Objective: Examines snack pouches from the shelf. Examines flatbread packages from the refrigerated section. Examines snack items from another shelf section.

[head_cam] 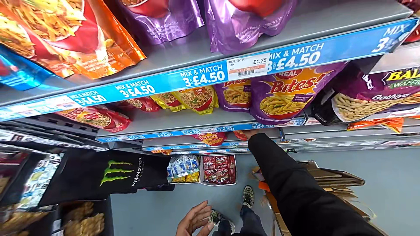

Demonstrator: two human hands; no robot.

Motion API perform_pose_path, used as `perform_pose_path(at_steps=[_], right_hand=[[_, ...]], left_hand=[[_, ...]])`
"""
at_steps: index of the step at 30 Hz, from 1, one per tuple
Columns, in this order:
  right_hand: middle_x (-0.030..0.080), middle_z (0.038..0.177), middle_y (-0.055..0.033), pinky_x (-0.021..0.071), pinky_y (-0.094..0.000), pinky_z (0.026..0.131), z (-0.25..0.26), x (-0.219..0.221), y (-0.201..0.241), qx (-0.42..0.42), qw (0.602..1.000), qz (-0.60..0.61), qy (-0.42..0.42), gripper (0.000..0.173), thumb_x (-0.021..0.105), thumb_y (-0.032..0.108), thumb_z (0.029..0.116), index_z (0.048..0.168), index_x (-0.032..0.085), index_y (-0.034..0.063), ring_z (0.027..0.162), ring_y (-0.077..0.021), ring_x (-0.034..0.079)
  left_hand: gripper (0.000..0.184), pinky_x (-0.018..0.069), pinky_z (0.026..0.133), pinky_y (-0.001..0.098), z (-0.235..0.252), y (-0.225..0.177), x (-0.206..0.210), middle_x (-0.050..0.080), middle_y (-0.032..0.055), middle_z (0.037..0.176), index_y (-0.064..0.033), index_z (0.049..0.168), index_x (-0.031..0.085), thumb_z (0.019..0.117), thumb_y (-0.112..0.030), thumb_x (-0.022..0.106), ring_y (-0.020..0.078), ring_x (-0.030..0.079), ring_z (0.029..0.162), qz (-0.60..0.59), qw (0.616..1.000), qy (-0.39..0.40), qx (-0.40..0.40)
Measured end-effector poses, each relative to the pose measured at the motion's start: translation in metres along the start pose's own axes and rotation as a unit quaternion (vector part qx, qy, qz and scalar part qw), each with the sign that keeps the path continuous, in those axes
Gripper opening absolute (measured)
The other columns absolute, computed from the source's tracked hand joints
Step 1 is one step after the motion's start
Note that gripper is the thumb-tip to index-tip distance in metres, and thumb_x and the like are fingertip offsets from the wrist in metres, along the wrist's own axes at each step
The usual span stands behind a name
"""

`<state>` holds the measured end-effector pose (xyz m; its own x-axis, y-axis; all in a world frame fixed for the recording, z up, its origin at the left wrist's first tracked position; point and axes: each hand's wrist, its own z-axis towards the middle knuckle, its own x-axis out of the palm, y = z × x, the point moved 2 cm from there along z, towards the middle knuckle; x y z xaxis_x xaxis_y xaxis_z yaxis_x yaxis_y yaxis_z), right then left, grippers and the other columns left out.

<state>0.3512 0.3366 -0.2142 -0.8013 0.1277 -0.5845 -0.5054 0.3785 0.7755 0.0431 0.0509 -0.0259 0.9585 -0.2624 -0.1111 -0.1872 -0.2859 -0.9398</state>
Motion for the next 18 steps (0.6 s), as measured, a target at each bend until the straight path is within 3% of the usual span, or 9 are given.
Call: perform_pose_path(at_steps=[3, 7, 12, 14, 16, 18], right_hand=[[0.046, 0.151, -0.0316, 0.0281, -0.0561, 0.123, 0.001, 0.011, -0.003, -0.002, 0.998, 0.054, -0.026, 0.079, 0.085, 0.024, 0.0836, 0.146, 0.048, -0.0083, 0.145, -0.0416, 0.04], [0.057, 0.138, -0.0317, 0.0399, -0.0529, 0.117, -0.001, 0.019, -0.014, -0.03, 0.991, 0.118, -0.055, 0.069, 0.087, 0.013, 0.0804, 0.137, 0.055, -0.0112, 0.133, -0.0408, 0.054], [0.065, 0.128, -0.0291, 0.0426, -0.0549, 0.113, -0.003, 0.012, -0.018, -0.01, 0.996, 0.077, -0.041, 0.053, 0.083, 0.014, 0.0844, 0.127, 0.063, -0.0093, 0.126, -0.041, 0.06], [0.062, 0.133, -0.0302, 0.0413, -0.0565, 0.113, -0.016, 0.004, -0.01, 0.016, 0.998, 0.051, -0.045, 0.055, 0.08, 0.012, 0.086, 0.133, 0.059, -0.0092, 0.129, -0.0424, 0.058], [0.049, 0.147, -0.0316, 0.0401, -0.0577, 0.114, -0.036, 0.001, -0.007, 0.037, 0.995, 0.06, -0.067, 0.073, 0.078, 0.002, 0.0838, 0.148, 0.044, -0.0068, 0.135, -0.0449, 0.052], [0.04, 0.156, -0.0293, 0.0459, -0.0598, 0.109, -0.062, 0.002, -0.005, 0.065, 0.992, 0.073, -0.081, 0.087, 0.077, 0.001, 0.0846, 0.158, 0.03, 0.0001, 0.134, -0.0456, 0.053]], left_hand=[[0.056, 0.0588, 0.099, 0.0489, -0.001, 0.001, -0.002, 0.067, 0.024, 0.129, 0.0133, 0.14, 0.048, 0.0908, 0.0, 0.072, 0.0359, 0.069, 0.115, 0.007, 1.0, -0.007, -0.009], [0.056, 0.0587, 0.099, 0.0489, -0.003, 0.002, -0.005, 0.067, 0.0243, 0.129, 0.0136, 0.14, 0.048, 0.0908, 0.001, 0.072, 0.0365, 0.069, 0.115, 0.007, 1.0, -0.012, -0.015], [0.057, 0.0591, 0.099, 0.0484, 0.001, 0.006, -0.009, 0.066, 0.0238, 0.13, 0.0128, 0.14, 0.048, 0.09, 0.002, 0.072, 0.0364, 0.069, 0.116, -0.003, 1.0, 0.005, -0.018], [0.057, 0.0591, 0.099, 0.0483, 0.002, 0.006, -0.009, 0.066, 0.0242, 0.13, 0.0132, 0.14, 0.047, 0.0897, 0.003, 0.072, 0.0367, 0.068, 0.117, -0.01, 1.0, 0.015, -0.016], [0.057, 0.0595, 0.098, 0.0477, 0.003, 0.008, -0.01, 0.066, 0.0237, 0.131, 0.0131, 0.14, 0.047, 0.0897, 0.003, 0.072, 0.0361, 0.068, 0.117, -0.011, 1.0, 0.024, -0.011], [0.056, 0.0604, 0.096, 0.0471, 0.006, 0.011, -0.012, 0.067, 0.0235, 0.129, 0.0134, 0.14, 0.048, 0.0894, 0.003, 0.072, 0.0353, 0.069, 0.116, -0.011, 1.0, 0.028, -0.001]])
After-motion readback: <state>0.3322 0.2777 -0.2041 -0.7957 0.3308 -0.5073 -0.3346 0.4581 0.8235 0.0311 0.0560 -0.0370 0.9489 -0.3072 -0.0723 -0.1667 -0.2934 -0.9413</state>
